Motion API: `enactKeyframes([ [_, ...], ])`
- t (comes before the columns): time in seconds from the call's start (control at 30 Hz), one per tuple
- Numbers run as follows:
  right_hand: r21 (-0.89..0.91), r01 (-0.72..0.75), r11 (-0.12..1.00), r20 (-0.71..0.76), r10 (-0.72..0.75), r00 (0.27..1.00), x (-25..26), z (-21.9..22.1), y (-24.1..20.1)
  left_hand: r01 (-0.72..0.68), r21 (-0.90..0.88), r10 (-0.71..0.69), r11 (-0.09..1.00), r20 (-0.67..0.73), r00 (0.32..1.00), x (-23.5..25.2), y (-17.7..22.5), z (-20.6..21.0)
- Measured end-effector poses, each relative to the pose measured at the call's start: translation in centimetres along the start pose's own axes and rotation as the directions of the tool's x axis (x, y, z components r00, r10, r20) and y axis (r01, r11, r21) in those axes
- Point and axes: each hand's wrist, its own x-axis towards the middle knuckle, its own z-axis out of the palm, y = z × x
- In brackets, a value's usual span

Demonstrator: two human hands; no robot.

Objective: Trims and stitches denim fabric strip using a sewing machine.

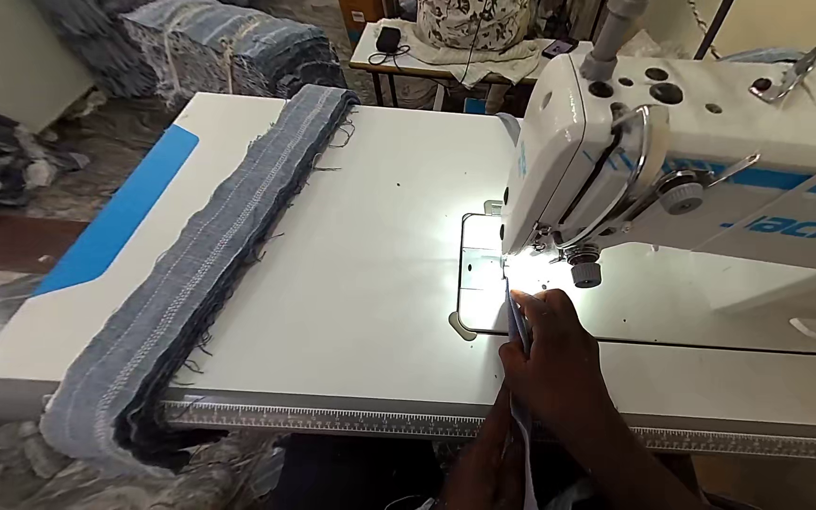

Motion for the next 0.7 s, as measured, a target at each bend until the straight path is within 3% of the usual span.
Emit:
enactKeyframes([
  [0.13, 0.005, -0.007, 1.000, 0.007, 0.007, 1.000, 0.1, 0.0, -0.1, -0.070, 0.020, 0.069, 0.997, 0.030, 0.997, 0.1, -0.3, -0.1],
  [0.23, 0.012, -0.016, 1.000, 0.024, 0.015, 1.000, 0.1, -0.2, -0.1, 0.012, 0.042, -0.014, 0.999, 0.036, 0.999, 0.0, 0.3, -0.3],
  [0.4, 0.016, -0.023, 1.000, 0.015, 0.022, 1.000, 0.3, 0.0, 0.0, 0.164, -0.071, -0.160, 0.984, 0.060, 0.985, -0.2, 1.0, -0.3],
  [0.57, 0.013, -0.015, 1.000, 0.007, 0.015, 1.000, 0.1, 0.0, 0.0, -0.013, 0.080, 0.012, 0.997, 0.025, 1.000, -0.2, 0.2, -0.4],
  [0.7, 0.008, -0.009, 1.000, 0.007, 0.009, 1.000, -0.1, 0.0, -0.1, -0.032, 0.090, 0.029, 0.995, 0.030, 0.999, -0.1, 0.2, -0.5],
])
